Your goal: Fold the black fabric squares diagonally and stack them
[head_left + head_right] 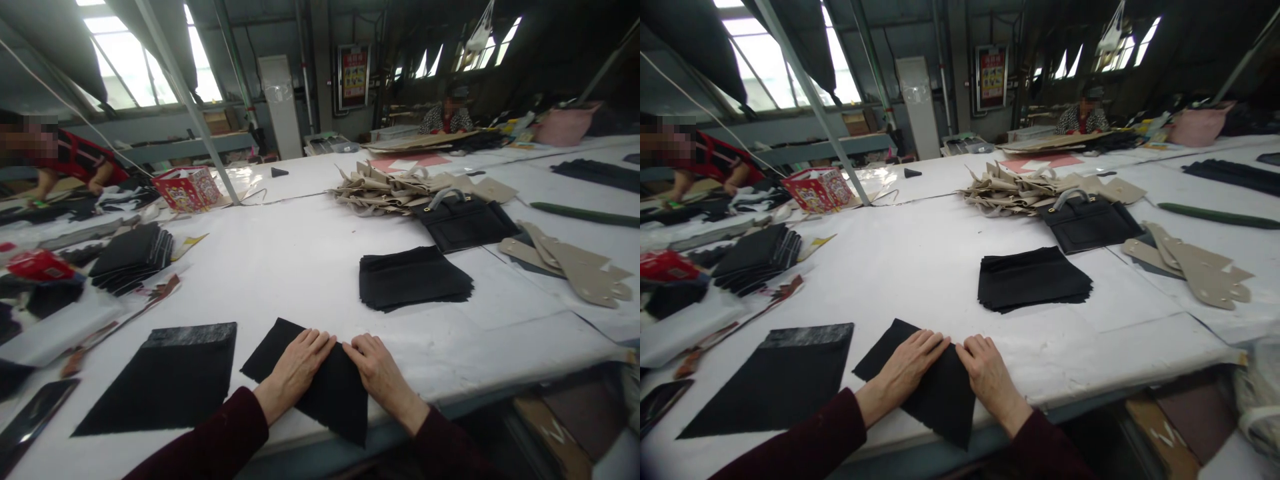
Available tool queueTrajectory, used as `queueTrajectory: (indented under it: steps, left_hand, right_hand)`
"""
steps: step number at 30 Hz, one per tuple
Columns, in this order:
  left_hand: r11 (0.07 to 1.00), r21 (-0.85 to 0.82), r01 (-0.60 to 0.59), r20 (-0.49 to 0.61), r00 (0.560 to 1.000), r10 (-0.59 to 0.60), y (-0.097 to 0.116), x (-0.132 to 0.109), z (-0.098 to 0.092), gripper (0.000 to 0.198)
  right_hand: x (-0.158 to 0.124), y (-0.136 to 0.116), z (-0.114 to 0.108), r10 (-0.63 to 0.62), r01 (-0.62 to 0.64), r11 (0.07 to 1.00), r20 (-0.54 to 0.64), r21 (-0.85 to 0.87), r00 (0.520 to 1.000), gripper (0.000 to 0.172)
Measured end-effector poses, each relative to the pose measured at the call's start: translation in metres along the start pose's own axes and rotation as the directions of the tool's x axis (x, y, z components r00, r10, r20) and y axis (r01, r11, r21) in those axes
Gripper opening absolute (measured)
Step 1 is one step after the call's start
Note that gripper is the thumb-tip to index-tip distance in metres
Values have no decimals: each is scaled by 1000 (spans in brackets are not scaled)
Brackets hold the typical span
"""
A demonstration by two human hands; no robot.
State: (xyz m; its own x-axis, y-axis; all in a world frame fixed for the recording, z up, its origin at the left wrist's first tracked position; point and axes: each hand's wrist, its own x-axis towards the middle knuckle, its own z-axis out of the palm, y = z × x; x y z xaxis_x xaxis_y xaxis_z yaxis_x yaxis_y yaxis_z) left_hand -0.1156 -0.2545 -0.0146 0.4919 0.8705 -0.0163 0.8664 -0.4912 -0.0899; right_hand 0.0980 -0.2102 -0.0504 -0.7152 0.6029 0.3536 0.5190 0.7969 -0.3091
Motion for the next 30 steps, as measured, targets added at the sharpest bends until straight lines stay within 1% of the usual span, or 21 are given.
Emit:
queueTrajectory:
  steps: [5, 9, 12, 18, 25, 30]
  left_hand:
    - [1000, -9, 0, 28, 1000, 0, 3, 1, 4, 56]
    - [1000, 14, -5, 44, 999, 4, 8, 2, 2, 62]
    - [999, 37, -3, 50, 999, 1, 10, 3, 0, 63]
    - [997, 75, -16, 37, 999, 14, 12, 4, -2, 62]
    - [994, 108, -32, 27, 999, 29, 13, 4, -3, 66]
    - [991, 127, -34, 21, 999, 31, 13, 5, -3, 67]
  right_hand:
    - [-3, 1, -1, -2, 2, 999, 13, -34, 1000, 29]
    - [-3, 1, -2, -15, 16, 997, 17, -79, 1000, 32]
    - [-5, 0, -5, -9, 11, 995, 22, -98, 1000, 33]
    - [-10, 1, -7, 17, -14, 996, 38, -92, 999, 27]
    - [-15, 1, -12, 38, -37, 995, 12, -90, 999, 24]
    - [-31, 8, -17, 81, -81, 995, -7, -58, 997, 27]
